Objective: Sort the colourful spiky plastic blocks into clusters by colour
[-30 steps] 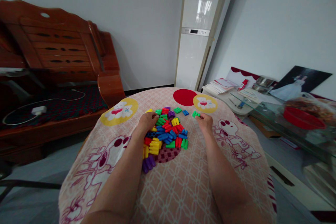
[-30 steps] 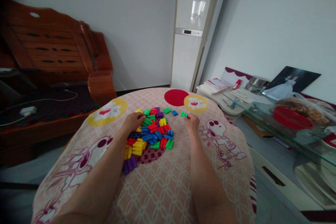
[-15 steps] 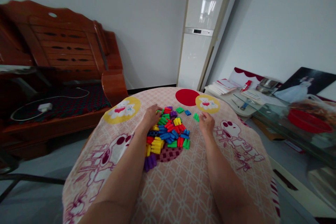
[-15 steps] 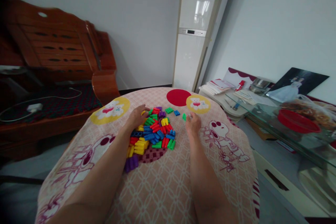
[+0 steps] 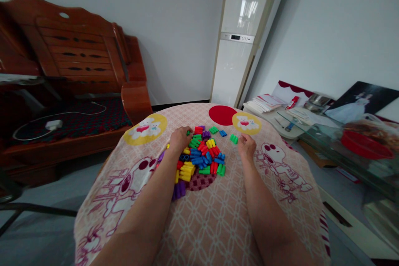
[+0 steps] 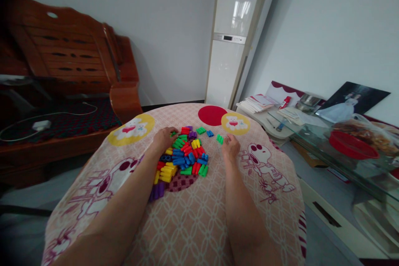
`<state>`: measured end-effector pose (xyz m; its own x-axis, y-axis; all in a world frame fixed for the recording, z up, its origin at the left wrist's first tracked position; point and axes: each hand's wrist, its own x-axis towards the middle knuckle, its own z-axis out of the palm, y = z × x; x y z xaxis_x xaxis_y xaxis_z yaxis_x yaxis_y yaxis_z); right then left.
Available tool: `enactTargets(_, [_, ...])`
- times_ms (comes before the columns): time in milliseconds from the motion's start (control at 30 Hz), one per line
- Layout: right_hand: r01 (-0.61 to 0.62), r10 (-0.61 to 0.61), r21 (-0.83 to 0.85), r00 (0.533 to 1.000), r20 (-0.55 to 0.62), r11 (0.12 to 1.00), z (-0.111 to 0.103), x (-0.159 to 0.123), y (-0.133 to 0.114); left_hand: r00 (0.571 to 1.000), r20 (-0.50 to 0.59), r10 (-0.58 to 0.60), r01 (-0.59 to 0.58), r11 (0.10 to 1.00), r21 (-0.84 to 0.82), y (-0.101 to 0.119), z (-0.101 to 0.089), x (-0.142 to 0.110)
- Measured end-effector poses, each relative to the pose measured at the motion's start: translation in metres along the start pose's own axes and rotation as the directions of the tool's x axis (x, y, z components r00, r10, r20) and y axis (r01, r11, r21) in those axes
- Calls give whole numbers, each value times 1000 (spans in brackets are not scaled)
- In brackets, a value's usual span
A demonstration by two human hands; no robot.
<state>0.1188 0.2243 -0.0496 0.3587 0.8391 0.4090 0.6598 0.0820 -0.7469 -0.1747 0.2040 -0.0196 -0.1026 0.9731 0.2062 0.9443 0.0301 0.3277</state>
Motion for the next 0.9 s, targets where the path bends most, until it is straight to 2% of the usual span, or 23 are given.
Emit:
enactTargets(100, [-16,18,33,998,-55,999,-4,3,-1,998,-26,-51,50,998,-28,0,-4,-2])
enactTargets(233, [81,-74,58,990,-119,995,-7,2,-10,995,-48,-85,81,993,-82,3,-18,-2])
enactTargets(333, [183,-175,136,982,-65,974,-5,-5,-26,997,-76,9,-23,982,-185,18,-32,-3])
enactTargets(433, [263,-292,256,953,84,930,2,-17,-44,984,-66,168,-180,945,-273,42,-39,-8])
enactTargets(533, [318,-386,284,893,230,904,11,-29,-59,952,-21,306,-299,910,-288,68,-34,-17])
enactTargets(633, [395,-438,201,859,266,896,16,-37,-65,918,14,396,-375,880,-293,85,-24,-25])
enactTargets(800, [391,-404,103,869,286,914,11,-32,-63,898,-23,439,-411,823,-392,92,-13,-29])
enactTargets(900, [317,-330,90,909,257,944,-3,-18,-55,914,-33,405,-377,814,-441,88,-12,-27])
